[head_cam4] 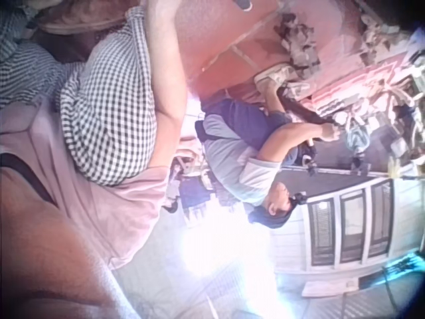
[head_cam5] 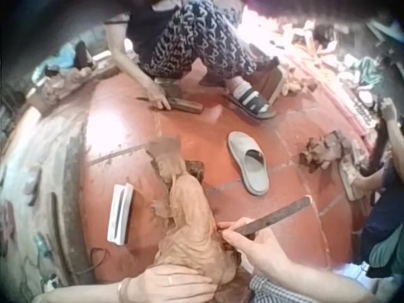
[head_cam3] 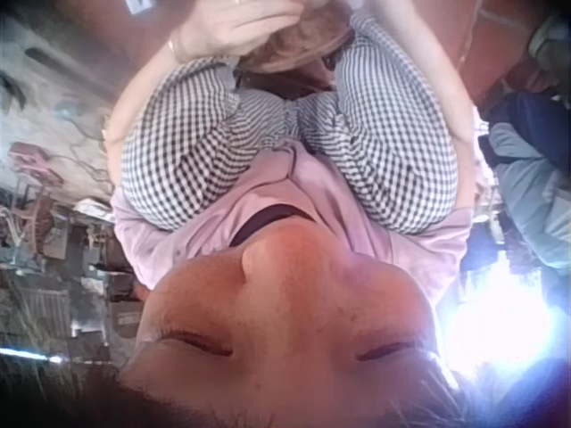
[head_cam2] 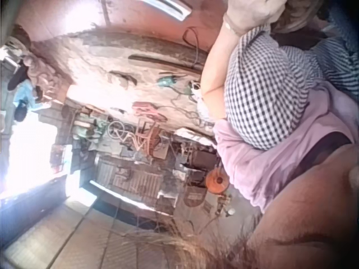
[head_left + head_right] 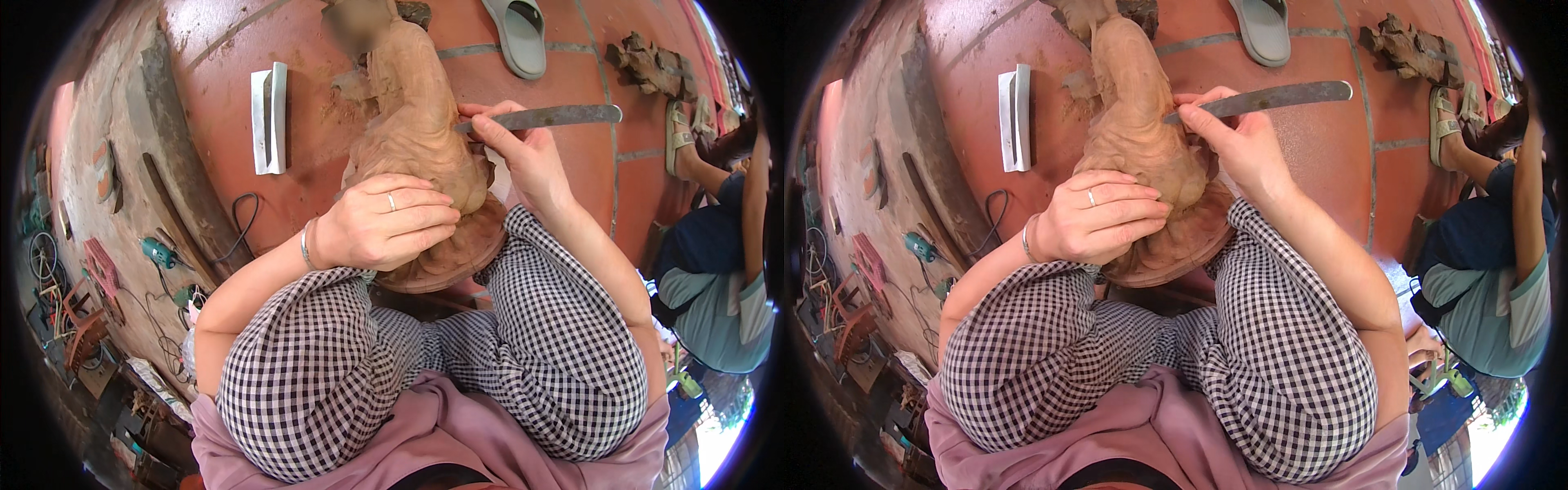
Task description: The person sits on the floor and carves a wooden object using a chisel. They hold the wood steady with one hand and use the chisel with the other to shape the surface.
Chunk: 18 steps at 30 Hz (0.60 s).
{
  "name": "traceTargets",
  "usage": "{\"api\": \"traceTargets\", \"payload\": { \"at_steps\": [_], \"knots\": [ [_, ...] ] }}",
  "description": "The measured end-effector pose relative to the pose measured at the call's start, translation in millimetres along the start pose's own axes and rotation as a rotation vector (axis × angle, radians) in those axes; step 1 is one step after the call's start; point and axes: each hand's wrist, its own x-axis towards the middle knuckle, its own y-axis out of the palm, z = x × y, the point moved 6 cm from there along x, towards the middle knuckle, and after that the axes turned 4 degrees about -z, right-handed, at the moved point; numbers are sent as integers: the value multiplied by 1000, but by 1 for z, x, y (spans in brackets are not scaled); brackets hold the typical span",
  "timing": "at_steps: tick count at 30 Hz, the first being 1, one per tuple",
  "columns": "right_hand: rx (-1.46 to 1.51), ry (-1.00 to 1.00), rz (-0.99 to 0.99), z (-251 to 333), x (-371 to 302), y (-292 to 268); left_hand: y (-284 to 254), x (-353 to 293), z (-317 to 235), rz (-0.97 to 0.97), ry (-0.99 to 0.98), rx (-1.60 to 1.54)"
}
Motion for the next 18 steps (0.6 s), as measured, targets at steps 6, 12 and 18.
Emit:
{"api": "traceTargets", "payload": {
  "at_steps": [6, 12, 18],
  "knots": [
    [-147, -131, -53, 9, -11, 20, 2, 0, 0, -19, 7, -1],
    [-122, -105, -13, 6, -3, 11, 2, -1, 1, -25, 1, -9],
    [-232, -227, -61, 10, -9, 22, 3, -1, 2, -19, 7, -3]
  ]
}}
